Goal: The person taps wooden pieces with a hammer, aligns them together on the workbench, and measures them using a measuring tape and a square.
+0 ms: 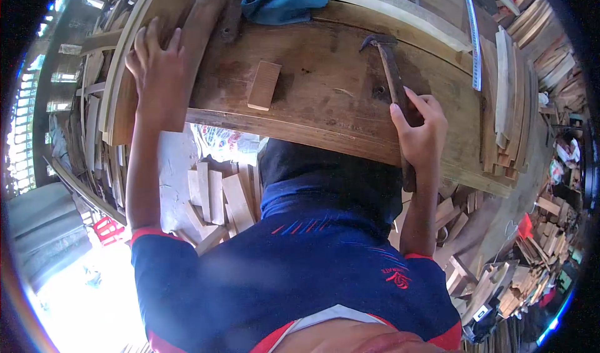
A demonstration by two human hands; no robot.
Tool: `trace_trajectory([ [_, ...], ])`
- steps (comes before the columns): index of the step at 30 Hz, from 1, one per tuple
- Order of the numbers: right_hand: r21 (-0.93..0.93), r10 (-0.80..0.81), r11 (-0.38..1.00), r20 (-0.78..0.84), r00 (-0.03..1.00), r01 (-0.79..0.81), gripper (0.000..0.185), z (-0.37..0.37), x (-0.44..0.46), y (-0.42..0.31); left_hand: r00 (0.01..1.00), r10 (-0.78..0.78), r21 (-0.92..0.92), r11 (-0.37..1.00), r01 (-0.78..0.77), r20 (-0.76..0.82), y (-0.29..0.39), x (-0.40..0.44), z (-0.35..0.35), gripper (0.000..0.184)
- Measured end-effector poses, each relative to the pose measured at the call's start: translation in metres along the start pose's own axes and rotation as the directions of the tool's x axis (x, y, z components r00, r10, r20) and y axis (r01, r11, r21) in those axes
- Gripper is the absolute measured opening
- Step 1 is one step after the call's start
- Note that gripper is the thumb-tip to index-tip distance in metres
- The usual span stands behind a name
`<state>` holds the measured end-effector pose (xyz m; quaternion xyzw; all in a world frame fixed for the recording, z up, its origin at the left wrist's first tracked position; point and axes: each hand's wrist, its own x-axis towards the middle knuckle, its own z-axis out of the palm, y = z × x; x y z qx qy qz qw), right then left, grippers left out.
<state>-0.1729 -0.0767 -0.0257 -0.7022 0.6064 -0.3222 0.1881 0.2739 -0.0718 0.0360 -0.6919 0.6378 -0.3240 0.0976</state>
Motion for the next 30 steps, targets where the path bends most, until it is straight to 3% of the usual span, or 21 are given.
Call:
trace_trajectory([
  [2, 0.000, 0.004, 1.000, 0.000, 1.000, -0.004, 0.042, 0.001, 0.001, -0.001, 0.999, -0.040, 0.043, 0.998, 0.040, -0.007, -0.006, 0.002, 0.013, 0.040],
  [5, 0.003, -0.007, 1.000, -0.003, 1.000, 0.007, 0.041, 0.000, 0.001, -0.002, 0.999, 0.054, 0.119, 0.991, -0.054, 0.010, 0.004, -0.006, 0.020, 0.038],
  [8, -0.014, -0.024, 1.000, -0.008, 1.000, 0.024, 0.041, 0.001, 0.001, 0.001, 0.997, -0.014, 0.066, 0.998, 0.009, 0.074, 0.015, -0.007, 0.013, 0.037],
  [11, 0.001, -0.008, 1.000, 0.006, 1.000, 0.008, 0.041, 0.002, 0.001, 0.002, 0.998, -0.049, 0.006, 0.999, 0.049, 0.032, 0.024, -0.010, 0.022, 0.040],
  [20, 0.000, -0.027, 1.000, 0.038, 0.999, 0.027, 0.041, -0.004, 0.003, 0.003, 0.994, -0.074, -0.072, 0.994, 0.080, 0.086, 0.018, -0.013, 0.039, 0.041],
  [23, 0.036, 0.013, 0.999, 0.108, 0.994, -0.017, 0.042, -0.017, 0.007, 0.000, 0.984, -0.096, -0.133, 0.984, 0.116, 0.152, 0.021, -0.014, 0.036, 0.048],
  [27, -0.108, -0.051, 0.992, 0.166, 0.985, 0.069, 0.041, -0.041, 0.009, 0.010, 0.998, -0.064, -0.328, 0.943, 0.055, -0.017, 0.048, -0.023, 0.000, 0.047],
  [30, -0.208, -0.034, 0.975, 0.221, 0.975, 0.081, 0.038, -0.069, 0.007, 0.018, 0.987, -0.002, -0.591, 0.801, -0.094, -0.160, 0.072, -0.037, -0.008, 0.049],
])
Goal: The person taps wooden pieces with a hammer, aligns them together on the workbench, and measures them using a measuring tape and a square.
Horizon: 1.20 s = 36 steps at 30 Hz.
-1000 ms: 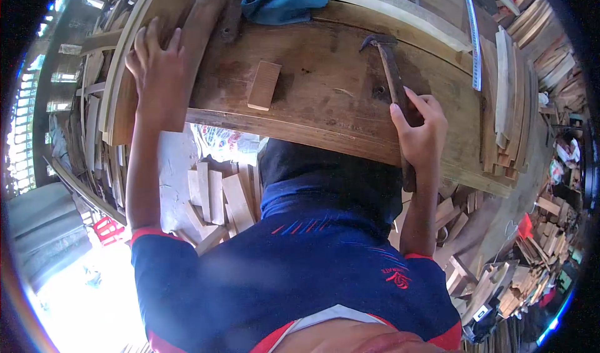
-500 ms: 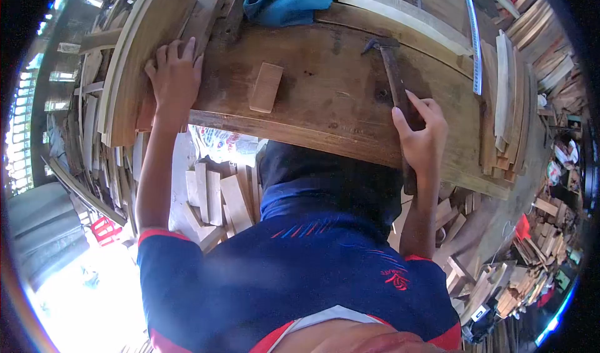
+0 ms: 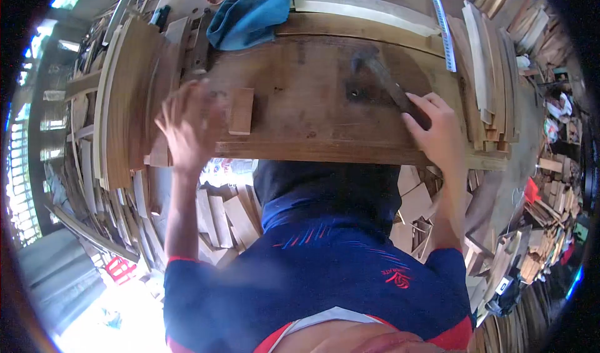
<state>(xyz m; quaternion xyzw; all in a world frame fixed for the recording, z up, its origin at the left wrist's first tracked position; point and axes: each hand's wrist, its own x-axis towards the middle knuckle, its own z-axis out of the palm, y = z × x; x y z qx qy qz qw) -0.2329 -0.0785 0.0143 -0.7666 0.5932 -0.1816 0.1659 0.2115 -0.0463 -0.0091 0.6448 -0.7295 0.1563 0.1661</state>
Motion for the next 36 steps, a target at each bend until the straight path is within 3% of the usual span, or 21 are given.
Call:
trace_trajectory([
  [2, -0.046, 0.077, 0.996, 0.078, 0.994, -0.074, 0.036, -0.021, -0.009, 0.006, 0.998, 0.065, -0.209, 0.976, -0.065, -0.005, 0.033, -0.002, -0.005, 0.050],
  [3, -0.092, 0.068, 0.994, 0.025, 0.997, -0.066, 0.034, -0.028, -0.014, 0.012, 0.995, 0.050, -0.258, 0.966, -0.026, 0.085, 0.050, -0.002, -0.009, 0.052],
  [4, -0.121, 0.066, 0.990, -0.045, 0.997, -0.071, 0.036, -0.036, -0.015, 0.020, 0.984, 0.039, -0.301, 0.953, 0.015, 0.173, 0.064, -0.002, -0.013, 0.054],
  [6, -0.179, 0.050, 0.980, -0.184, 0.982, -0.084, 0.042, -0.057, -0.016, 0.040, 0.991, 0.049, -0.314, 0.949, -0.008, 0.124, 0.079, 0.000, -0.006, 0.056],
  [9, -0.396, 0.025, 0.867, -0.573, 0.819, -0.303, 0.066, -0.072, -0.001, 0.100, 0.996, 0.063, -0.276, 0.960, -0.042, 0.066, 0.087, 0.002, 0.006, 0.053],
  [12, -0.356, 0.394, 0.730, -0.478, 0.785, -0.583, 0.094, -0.075, 0.026, 0.123, 0.999, 0.048, -0.380, 0.924, -0.041, 0.009, 0.081, 0.005, 0.018, 0.051],
  [13, -0.434, 0.463, 0.580, -0.521, 0.717, -0.690, 0.105, -0.065, 0.031, 0.125, 1.000, 0.023, -0.410, 0.912, -0.014, 0.017, 0.078, 0.007, 0.017, 0.051],
  [15, -0.358, 0.514, 0.650, -0.442, 0.735, -0.670, 0.105, -0.072, 0.035, 0.130, 0.999, -0.031, -0.471, 0.881, 0.046, 0.039, 0.073, 0.008, 0.013, 0.051],
  [16, -0.321, 0.536, 0.681, -0.394, 0.747, -0.658, 0.105, -0.075, 0.035, 0.133, 1.000, -0.024, -0.408, 0.913, 0.026, 0.008, 0.067, 0.009, 0.013, 0.050],
  [18, -0.356, 0.510, 0.687, -0.384, 0.769, -0.633, 0.103, -0.073, 0.036, 0.140, 0.999, -0.005, -0.276, 0.961, -0.008, -0.046, 0.051, 0.011, 0.014, 0.049],
  [23, -0.469, 0.463, 0.634, -0.407, 0.788, -0.615, 0.097, -0.068, 0.034, 0.131, 0.995, -0.072, -0.174, 0.983, 0.061, -0.062, 0.026, 0.019, 0.016, 0.050],
  [27, -0.410, 0.404, 0.735, -0.375, 0.835, -0.540, 0.095, -0.069, 0.027, 0.138, 0.993, -0.121, -0.218, 0.969, 0.118, -0.004, 0.015, 0.030, 0.025, 0.051],
  [34, -0.438, 0.272, 0.817, -0.278, 0.921, -0.374, 0.097, -0.090, 0.022, 0.146, 0.987, -0.112, -0.265, 0.961, 0.079, -0.115, 0.023, 0.037, 0.047, 0.053],
  [36, -0.422, 0.362, 0.772, -0.321, 0.875, -0.474, 0.101, -0.089, 0.033, 0.131, 0.984, -0.122, -0.242, 0.966, 0.088, -0.131, 0.025, 0.038, 0.047, 0.052],
])
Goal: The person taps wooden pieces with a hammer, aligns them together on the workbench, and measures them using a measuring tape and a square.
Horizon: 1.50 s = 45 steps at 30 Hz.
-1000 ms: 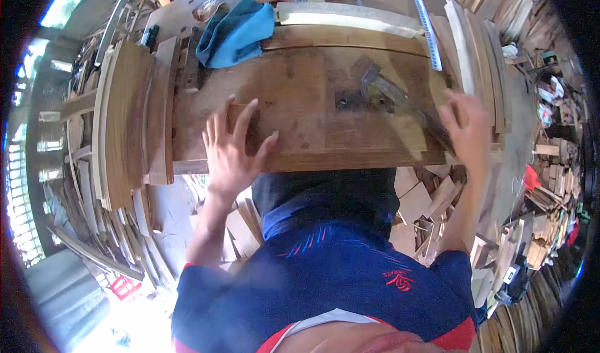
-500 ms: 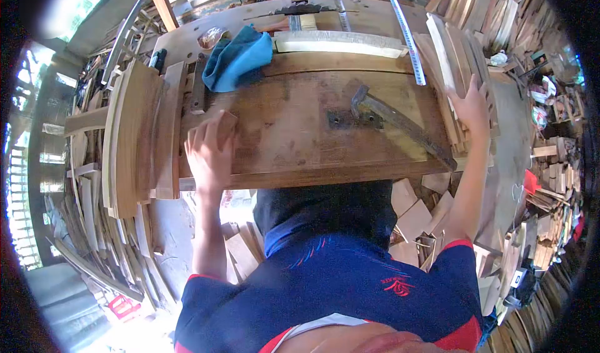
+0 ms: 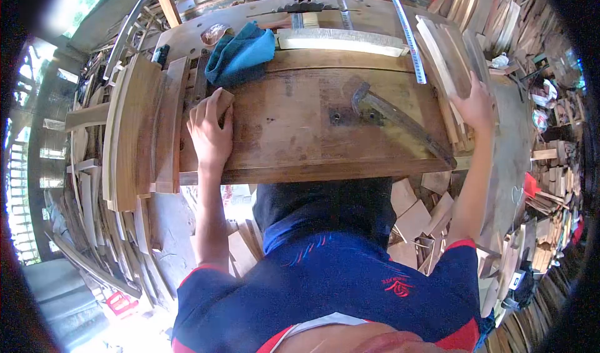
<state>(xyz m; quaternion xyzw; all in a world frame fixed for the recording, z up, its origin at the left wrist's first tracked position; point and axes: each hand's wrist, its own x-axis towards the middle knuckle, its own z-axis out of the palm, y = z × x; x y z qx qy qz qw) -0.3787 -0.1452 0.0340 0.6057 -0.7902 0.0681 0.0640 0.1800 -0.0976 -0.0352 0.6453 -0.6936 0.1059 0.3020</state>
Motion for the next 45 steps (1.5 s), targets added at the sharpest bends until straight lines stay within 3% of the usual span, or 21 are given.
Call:
trace_trajectory([
  [4, -0.053, 0.165, 0.985, 0.000, 0.986, -0.165, 0.107, -0.002, 0.006, -0.028, 1.000, -0.013, -0.030, 0.999, 0.012, -0.012, 0.002, -0.001, -0.002, 0.050],
  [7, -0.088, 0.114, 0.989, -0.044, 0.993, -0.117, 0.111, 0.013, 0.016, -0.015, 1.000, -0.018, -0.047, 0.999, 0.017, -0.020, 0.007, 0.000, -0.007, 0.048],
  [10, 0.068, 0.110, 0.992, -0.005, 0.994, -0.109, 0.112, 0.011, 0.018, -0.011, 0.999, -0.028, -0.067, 0.997, 0.026, -0.018, 0.007, 0.000, -0.006, 0.049],
  [13, 0.099, 0.134, 0.984, 0.108, 0.985, -0.145, 0.109, 0.002, 0.025, -0.010, 0.999, 0.007, -0.067, 0.998, -0.010, -0.046, 0.004, -0.001, -0.004, 0.049],
  [19, 0.178, 0.076, 0.981, 0.014, 0.997, -0.078, 0.109, 0.012, 0.029, -0.009, 0.999, 0.016, -0.088, 0.996, -0.020, -0.045, 0.003, -0.001, -0.004, 0.047],
  [25, 0.142, 0.086, 0.987, -0.044, 0.995, -0.079, 0.103, 0.010, 0.021, -0.019, 1.000, 0.001, -0.092, 0.996, -0.003, -0.026, 0.003, -0.001, -0.005, 0.047],
  [28, 0.199, 0.068, 0.977, 0.047, 0.997, -0.076, 0.106, 0.003, 0.023, -0.017, 0.999, -0.020, -0.085, 0.996, 0.018, -0.025, 0.004, -0.001, -0.005, 0.045],
  [34, 0.347, 0.007, 0.938, -0.013, 1.000, -0.002, 0.097, -0.014, 0.007, -0.023, 0.999, -0.028, -0.091, 0.995, 0.025, -0.037, 0.004, -0.001, -0.004, 0.043],
  [37, 0.359, -0.085, 0.924, -0.134, 0.987, 0.128, 0.089, -0.016, 0.004, -0.016, 1.000, -0.005, -0.117, 0.993, 0.002, -0.025, 0.000, 0.001, -0.003, 0.043],
  [40, 0.422, -0.057, 0.900, -0.141, 0.988, 0.113, 0.083, -0.033, -0.008, -0.024, 1.000, -0.016, -0.131, 0.991, 0.013, -0.026, 0.003, 0.001, -0.006, 0.043],
  [45, 0.485, -0.263, 0.814, -0.184, 0.947, 0.320, 0.080, -0.066, -0.035, -0.055, 0.999, -0.024, -0.122, 0.992, 0.021, -0.028, -0.002, 0.000, -0.001, 0.045],
])
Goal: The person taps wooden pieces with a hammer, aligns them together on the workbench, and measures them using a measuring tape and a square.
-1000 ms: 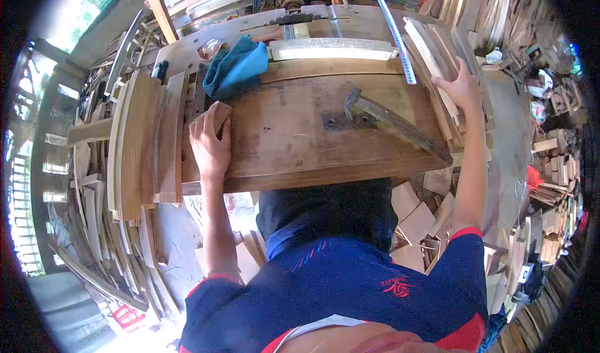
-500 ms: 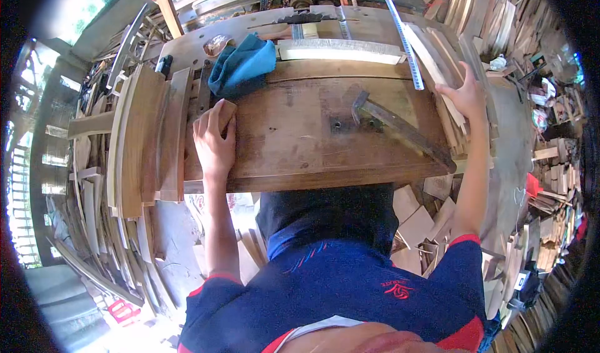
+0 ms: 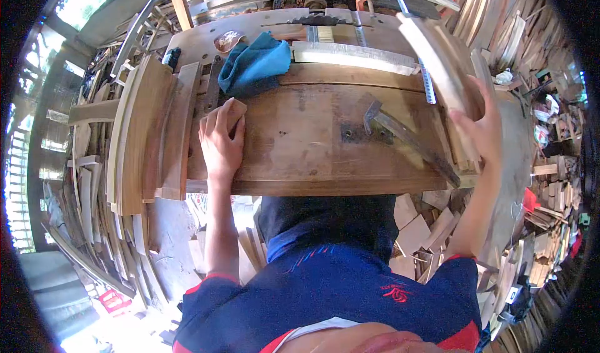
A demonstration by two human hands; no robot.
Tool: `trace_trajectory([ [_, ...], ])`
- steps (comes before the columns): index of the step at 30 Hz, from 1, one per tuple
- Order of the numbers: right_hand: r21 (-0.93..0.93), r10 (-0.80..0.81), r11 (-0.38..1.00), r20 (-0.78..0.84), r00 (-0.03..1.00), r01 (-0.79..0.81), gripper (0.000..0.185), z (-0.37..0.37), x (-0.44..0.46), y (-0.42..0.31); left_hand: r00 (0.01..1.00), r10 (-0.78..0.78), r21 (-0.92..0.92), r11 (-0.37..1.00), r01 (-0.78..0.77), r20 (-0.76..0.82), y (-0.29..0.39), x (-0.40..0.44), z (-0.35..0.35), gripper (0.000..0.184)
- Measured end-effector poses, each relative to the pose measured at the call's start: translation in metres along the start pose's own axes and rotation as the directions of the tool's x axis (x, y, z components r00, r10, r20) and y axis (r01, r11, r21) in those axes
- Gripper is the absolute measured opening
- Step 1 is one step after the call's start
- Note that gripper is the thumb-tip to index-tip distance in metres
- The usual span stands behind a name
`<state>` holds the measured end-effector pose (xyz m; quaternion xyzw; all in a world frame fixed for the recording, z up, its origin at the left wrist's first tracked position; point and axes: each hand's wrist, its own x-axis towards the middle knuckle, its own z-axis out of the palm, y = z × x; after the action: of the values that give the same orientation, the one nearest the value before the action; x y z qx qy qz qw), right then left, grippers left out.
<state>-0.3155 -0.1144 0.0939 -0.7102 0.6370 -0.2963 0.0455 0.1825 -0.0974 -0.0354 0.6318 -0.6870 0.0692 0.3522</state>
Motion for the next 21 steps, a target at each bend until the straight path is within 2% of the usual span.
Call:
trace_trajectory([
  [1, 0.021, -0.045, 0.999, 0.023, 0.999, 0.045, 0.080, 0.001, -0.004, -0.018, 1.000, -0.002, 0.004, 1.000, 0.002, -0.004, -0.001, -0.001, 0.001, 0.045],
  [4, 0.394, -0.118, 0.918, 0.165, 0.979, 0.044, 0.084, 0.027, -0.015, -0.050, 0.997, -0.072, 0.066, 0.995, 0.071, 0.015, 0.004, -0.001, -0.001, 0.047],
  [5, 0.240, -0.133, 0.968, 0.235, 0.963, 0.075, 0.087, 0.024, -0.022, -0.067, 0.996, -0.090, 0.085, 0.993, 0.088, 0.021, 0.006, -0.001, -0.002, 0.048],
  [7, 0.181, -0.307, 0.946, 0.244, 0.920, 0.268, 0.086, 0.039, -0.033, -0.090, 0.991, -0.129, 0.126, 0.984, 0.123, 0.037, 0.008, -0.001, -0.003, 0.050],
  [9, 0.278, -0.323, 0.934, 0.400, 0.857, 0.222, 0.087, 0.049, -0.038, -0.117, 0.994, -0.103, 0.087, 0.991, 0.100, 0.038, -0.001, -0.003, -0.002, 0.052],
  [11, 0.316, -0.378, 0.915, 0.450, 0.809, 0.252, 0.085, 0.064, -0.046, -0.132, 0.999, -0.039, 0.055, 0.998, 0.041, -0.031, -0.014, -0.007, 0.001, 0.051],
  [13, 0.338, -0.418, 0.902, 0.523, 0.743, 0.270, 0.085, 0.076, -0.048, -0.141, 0.994, -0.014, -0.060, 0.998, 0.007, -0.105, -0.002, 0.005, -0.014, 0.041],
  [14, 0.335, -0.442, 0.892, 0.509, 0.739, 0.302, 0.086, 0.085, -0.051, -0.142, 0.988, 0.014, -0.155, 0.987, -0.038, -0.151, -0.022, 0.002, -0.011, 0.031],
  [15, 0.331, -0.463, 0.883, 0.493, 0.737, 0.333, 0.086, 0.096, -0.055, -0.140, 0.975, 0.042, -0.094, 0.994, -0.064, -0.216, -0.032, -0.002, -0.016, 0.032],
  [17, 0.315, -0.489, 0.870, 0.464, 0.738, 0.378, 0.086, 0.112, -0.062, -0.135, 0.968, -0.210, -0.435, 0.891, 0.131, -0.137, -0.012, -0.003, -0.043, 0.037],
  [18, 0.306, -0.499, 0.865, 0.450, 0.741, 0.397, 0.087, 0.119, -0.064, -0.132, 0.951, -0.309, -0.597, 0.762, 0.253, 0.009, 0.001, -0.004, -0.055, 0.052],
  [19, 0.299, -0.510, 0.860, 0.439, 0.740, 0.414, 0.087, 0.123, -0.065, -0.131, 0.991, -0.123, -0.579, 0.805, 0.130, 0.052, 0.015, 0.001, -0.062, 0.059],
  [21, 0.320, -0.522, 0.851, 0.427, 0.738, 0.417, 0.087, 0.125, -0.060, -0.130, 0.961, 0.236, -0.560, 0.821, -0.116, 0.146, 0.047, 0.007, -0.070, 0.072],
])
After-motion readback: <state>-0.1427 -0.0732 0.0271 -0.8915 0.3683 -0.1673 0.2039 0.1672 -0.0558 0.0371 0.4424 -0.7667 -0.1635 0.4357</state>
